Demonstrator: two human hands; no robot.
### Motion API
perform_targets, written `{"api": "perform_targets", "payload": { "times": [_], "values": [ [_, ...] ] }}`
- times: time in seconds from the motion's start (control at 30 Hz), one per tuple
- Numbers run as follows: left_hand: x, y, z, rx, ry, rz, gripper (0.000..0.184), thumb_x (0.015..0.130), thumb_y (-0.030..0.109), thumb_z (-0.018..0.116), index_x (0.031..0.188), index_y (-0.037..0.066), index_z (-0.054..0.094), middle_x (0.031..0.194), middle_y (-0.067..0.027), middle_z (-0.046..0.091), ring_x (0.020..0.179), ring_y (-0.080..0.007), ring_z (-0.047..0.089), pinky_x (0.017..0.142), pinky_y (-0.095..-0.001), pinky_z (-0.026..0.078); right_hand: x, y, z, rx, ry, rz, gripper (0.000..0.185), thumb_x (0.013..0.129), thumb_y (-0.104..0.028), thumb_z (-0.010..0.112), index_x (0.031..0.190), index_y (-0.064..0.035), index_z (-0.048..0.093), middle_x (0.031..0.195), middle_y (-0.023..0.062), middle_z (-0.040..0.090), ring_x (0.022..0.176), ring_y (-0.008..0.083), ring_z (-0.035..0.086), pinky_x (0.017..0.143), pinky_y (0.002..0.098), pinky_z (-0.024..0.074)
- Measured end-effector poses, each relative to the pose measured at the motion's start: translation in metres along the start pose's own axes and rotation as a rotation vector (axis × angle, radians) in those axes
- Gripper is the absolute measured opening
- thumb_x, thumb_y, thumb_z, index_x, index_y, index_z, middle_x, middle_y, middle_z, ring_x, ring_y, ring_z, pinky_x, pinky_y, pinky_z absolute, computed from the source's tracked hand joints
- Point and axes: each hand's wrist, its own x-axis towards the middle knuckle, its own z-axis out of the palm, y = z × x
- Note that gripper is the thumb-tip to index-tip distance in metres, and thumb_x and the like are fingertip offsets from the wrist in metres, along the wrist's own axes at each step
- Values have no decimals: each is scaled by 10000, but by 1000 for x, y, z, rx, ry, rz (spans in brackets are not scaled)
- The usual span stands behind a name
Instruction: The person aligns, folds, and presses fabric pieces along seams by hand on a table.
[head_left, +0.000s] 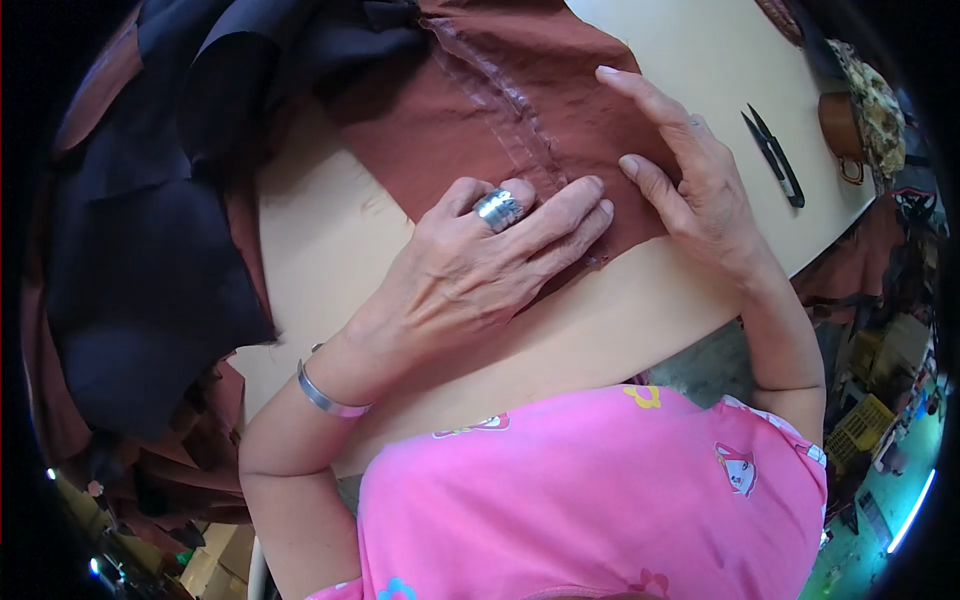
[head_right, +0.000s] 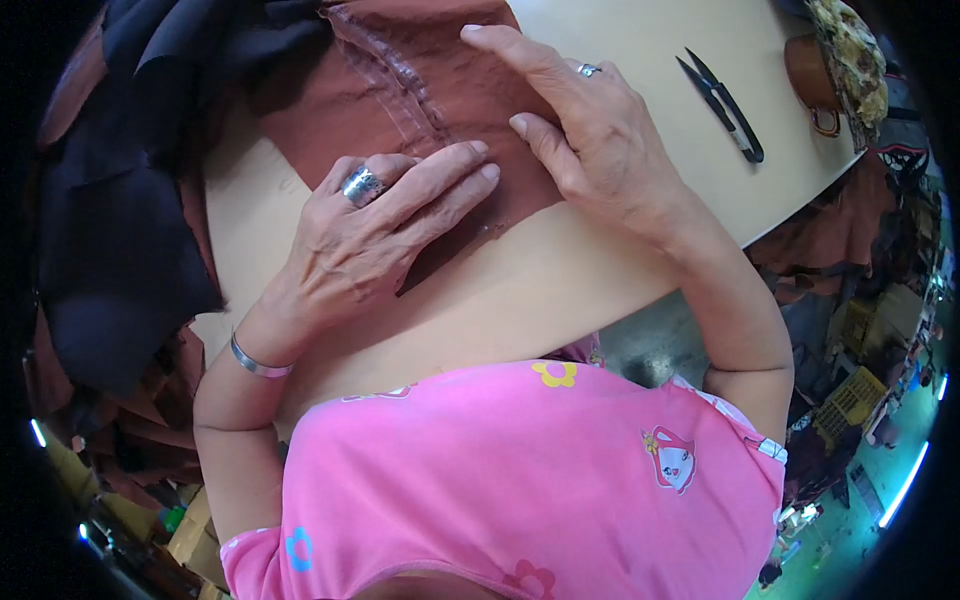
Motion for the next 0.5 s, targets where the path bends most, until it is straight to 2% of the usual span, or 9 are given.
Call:
{"api": "perform_targets", "payload": {
  "times": [0.07, 0.27, 0.37, 0.47, 0.5],
  "values": [
    [3, 2, -5, 36, -73, -13, 498, 703, 87, 590, 1201, 117, 587, 1244, -47, 527, 979, -181, 558, 781, -305, 445, -1, 2, 2, 65, 64, -6, 598, 782, -22, 622, 1338, -152, 445, 1306, 54, 534, 1088, 235, 567, 876, 343, 373],
    [-2, 4, 3, -38, 35, -41, 428, 702, 68, 574, 1128, 58, 621, 1171, -52, 568, 955, -201, 578, 767, -315, 453, -6, 2, 1, 86, 65, -48, 616, 763, -26, 633, 1337, -152, 447, 1309, 44, 534, 1114, 228, 554, 866, 308, 365],
    [-1, 3, 3, -61, 55, -22, 417, 707, 60, 575, 1121, 59, 625, 1142, -56, 583, 943, -211, 590, 770, -318, 458, -6, 5, 1, 137, 61, -31, 615, 766, -43, 640, 1339, -149, 444, 1328, 46, 519, 1128, 203, 543, 881, 299, 355],
    [-1, 2, 3, -84, 87, -15, 425, 704, 61, 579, 1126, 60, 625, 1135, -56, 588, 941, -209, 596, 780, -318, 460, -5, -1, -4, 288, -15, 113, 614, 763, 38, 577, 1348, -30, 402, 1369, 109, 458, 1308, 222, 380, 1105, 329, 234],
    [-2, 1, 4, -82, 105, -4, 412, 702, 63, 581, 1112, 60, 628, 1126, -59, 589, 940, -211, 597, 777, -320, 463, -5, -2, -4, 287, -16, 117, 624, 759, 37, 579, 1351, -29, 397, 1373, 109, 452, 1313, 221, 374, 1107, 330, 230]
  ]
}}
